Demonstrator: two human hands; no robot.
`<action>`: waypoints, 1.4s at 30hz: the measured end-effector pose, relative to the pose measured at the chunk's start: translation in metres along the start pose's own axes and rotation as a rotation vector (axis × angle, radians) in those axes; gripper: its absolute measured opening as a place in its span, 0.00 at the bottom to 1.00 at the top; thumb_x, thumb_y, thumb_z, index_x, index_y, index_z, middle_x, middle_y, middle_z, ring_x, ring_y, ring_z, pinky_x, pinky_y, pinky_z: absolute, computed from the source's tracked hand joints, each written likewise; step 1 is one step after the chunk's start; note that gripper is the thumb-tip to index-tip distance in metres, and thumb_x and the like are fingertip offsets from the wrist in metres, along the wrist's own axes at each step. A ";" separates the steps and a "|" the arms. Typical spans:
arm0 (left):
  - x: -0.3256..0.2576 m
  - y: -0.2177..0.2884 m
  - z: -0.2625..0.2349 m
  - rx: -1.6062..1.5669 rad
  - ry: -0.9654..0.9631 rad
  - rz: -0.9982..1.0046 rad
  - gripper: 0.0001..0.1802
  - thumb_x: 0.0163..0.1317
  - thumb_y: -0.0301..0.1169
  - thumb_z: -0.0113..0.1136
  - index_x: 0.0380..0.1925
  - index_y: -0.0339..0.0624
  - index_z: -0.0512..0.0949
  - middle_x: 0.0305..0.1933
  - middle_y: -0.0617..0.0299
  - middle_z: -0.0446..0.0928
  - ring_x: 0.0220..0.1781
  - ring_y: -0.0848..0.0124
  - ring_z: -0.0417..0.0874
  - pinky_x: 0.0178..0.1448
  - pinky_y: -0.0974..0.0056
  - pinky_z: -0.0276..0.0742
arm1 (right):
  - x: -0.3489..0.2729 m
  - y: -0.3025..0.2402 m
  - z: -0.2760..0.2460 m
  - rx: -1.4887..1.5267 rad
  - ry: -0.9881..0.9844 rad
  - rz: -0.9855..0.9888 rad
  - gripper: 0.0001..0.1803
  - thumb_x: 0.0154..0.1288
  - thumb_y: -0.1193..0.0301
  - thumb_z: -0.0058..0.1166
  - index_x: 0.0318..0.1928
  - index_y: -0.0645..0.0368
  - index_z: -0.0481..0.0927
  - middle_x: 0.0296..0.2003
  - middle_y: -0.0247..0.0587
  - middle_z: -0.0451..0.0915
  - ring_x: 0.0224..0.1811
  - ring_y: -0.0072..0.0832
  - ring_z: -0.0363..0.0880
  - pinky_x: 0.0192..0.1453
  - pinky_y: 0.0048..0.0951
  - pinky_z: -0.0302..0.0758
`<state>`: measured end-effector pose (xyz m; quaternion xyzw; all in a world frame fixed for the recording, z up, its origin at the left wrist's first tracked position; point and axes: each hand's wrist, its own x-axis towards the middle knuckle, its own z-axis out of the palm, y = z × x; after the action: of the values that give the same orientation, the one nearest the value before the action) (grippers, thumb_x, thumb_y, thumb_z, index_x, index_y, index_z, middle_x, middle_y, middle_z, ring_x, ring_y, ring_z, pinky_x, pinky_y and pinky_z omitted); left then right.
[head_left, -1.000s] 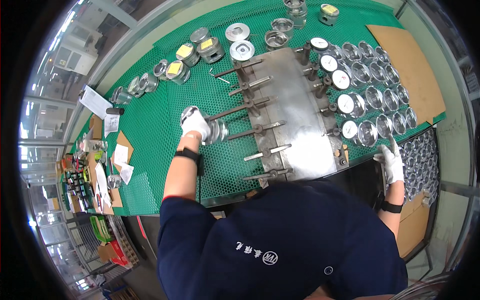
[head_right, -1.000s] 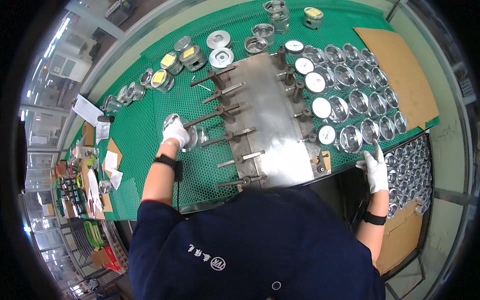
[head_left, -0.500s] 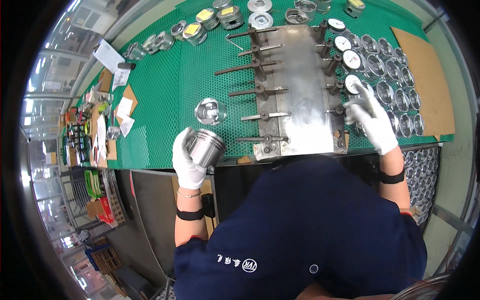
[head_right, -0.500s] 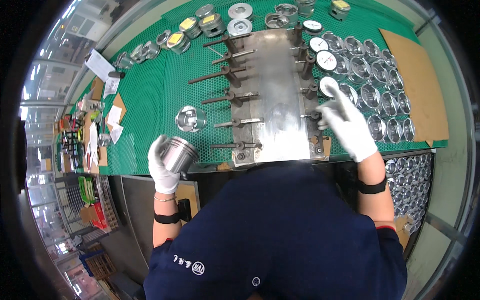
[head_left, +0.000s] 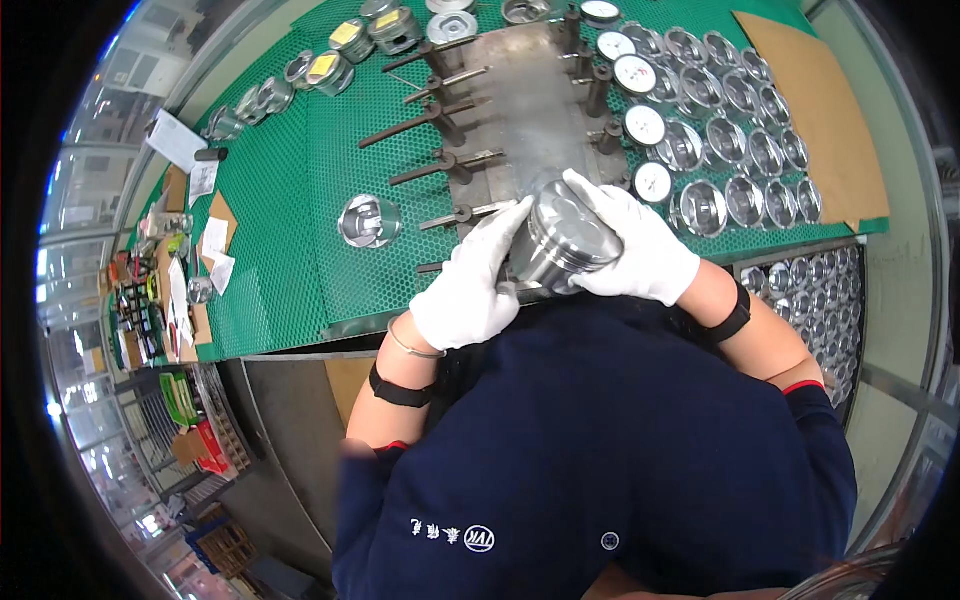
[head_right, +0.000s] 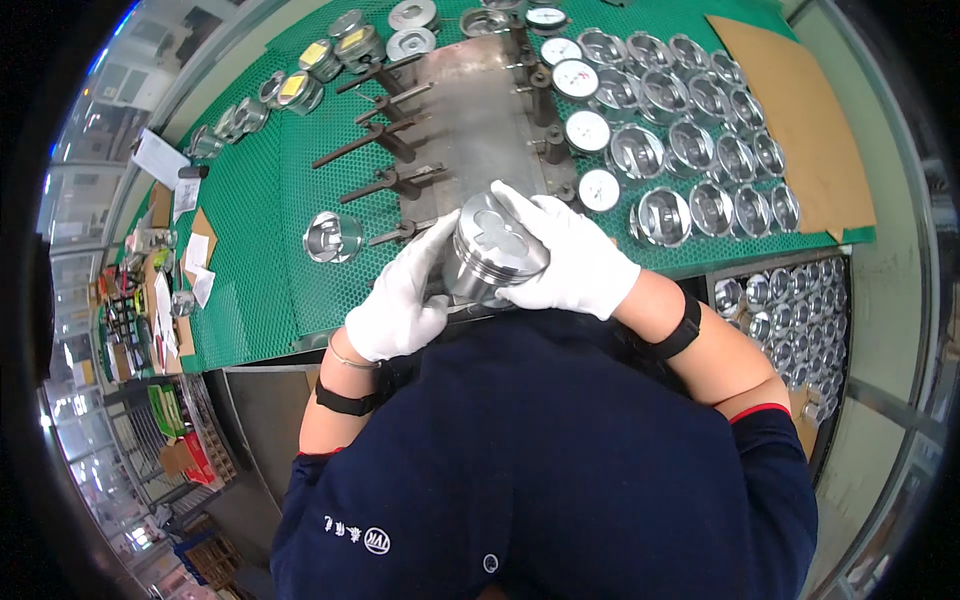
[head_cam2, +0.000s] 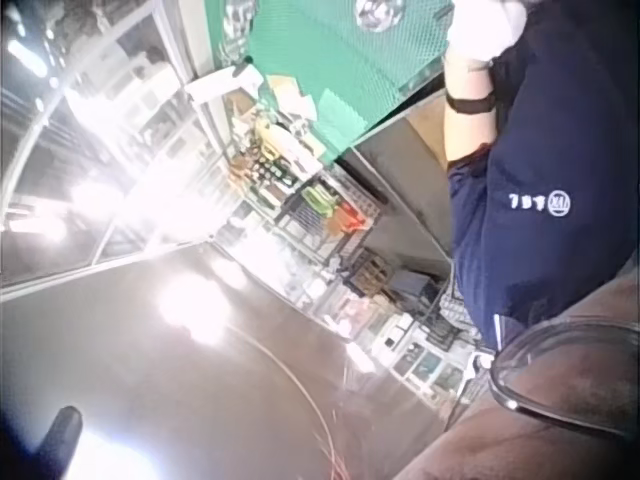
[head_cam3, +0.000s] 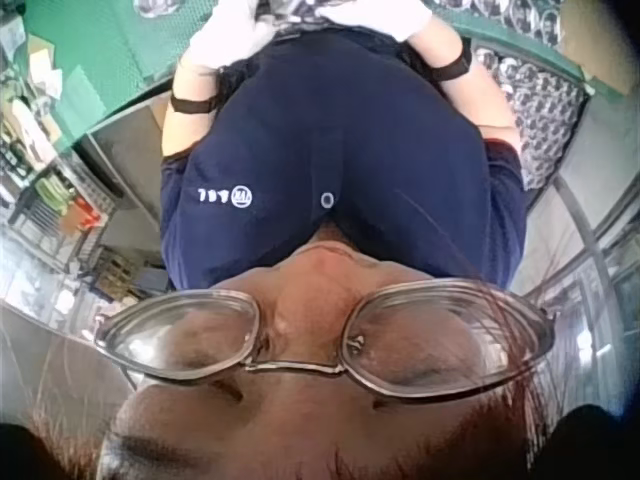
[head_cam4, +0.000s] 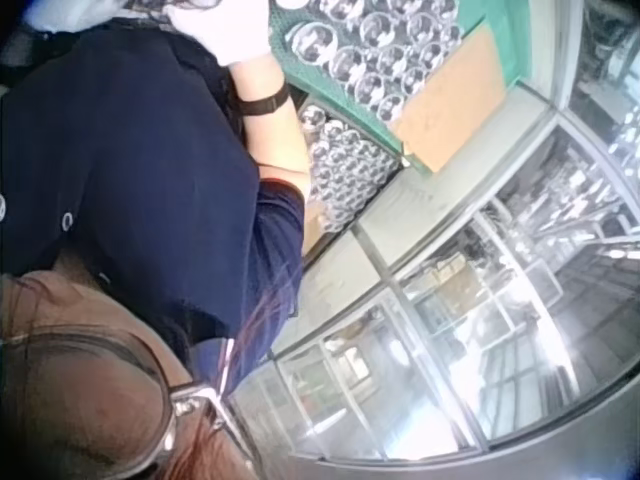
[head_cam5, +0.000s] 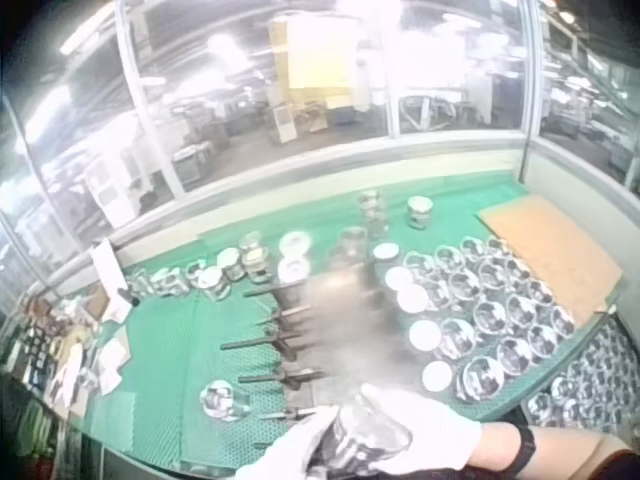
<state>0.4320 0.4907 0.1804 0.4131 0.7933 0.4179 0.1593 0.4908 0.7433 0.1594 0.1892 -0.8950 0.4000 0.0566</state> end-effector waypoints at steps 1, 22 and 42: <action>0.005 0.002 0.008 0.037 0.018 -0.026 0.48 0.48 0.25 0.67 0.71 0.30 0.59 0.66 0.33 0.67 0.70 0.39 0.66 0.75 0.48 0.62 | -0.003 0.002 0.005 -0.137 0.017 0.031 0.56 0.49 0.54 0.72 0.75 0.55 0.57 0.55 0.53 0.75 0.51 0.48 0.79 0.55 0.41 0.79; 0.057 -0.039 0.048 0.226 0.313 0.106 0.55 0.46 0.34 0.79 0.73 0.38 0.58 0.64 0.43 0.70 0.62 0.48 0.75 0.64 0.53 0.75 | -0.023 0.003 0.024 0.898 -0.053 0.963 0.50 0.65 0.74 0.58 0.79 0.58 0.42 0.40 0.42 0.81 0.27 0.23 0.81 0.32 0.26 0.83; 0.063 -0.038 0.051 0.215 0.332 0.057 0.52 0.49 0.39 0.78 0.70 0.35 0.61 0.62 0.41 0.70 0.61 0.47 0.76 0.62 0.53 0.77 | -0.020 0.000 0.016 0.889 -0.064 0.970 0.50 0.62 0.73 0.58 0.80 0.54 0.45 0.37 0.41 0.83 0.24 0.23 0.81 0.28 0.26 0.80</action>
<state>0.4042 0.5561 0.1251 0.3755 0.8367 0.3975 -0.0308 0.5100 0.7375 0.1435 -0.2185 -0.6293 0.7060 -0.2403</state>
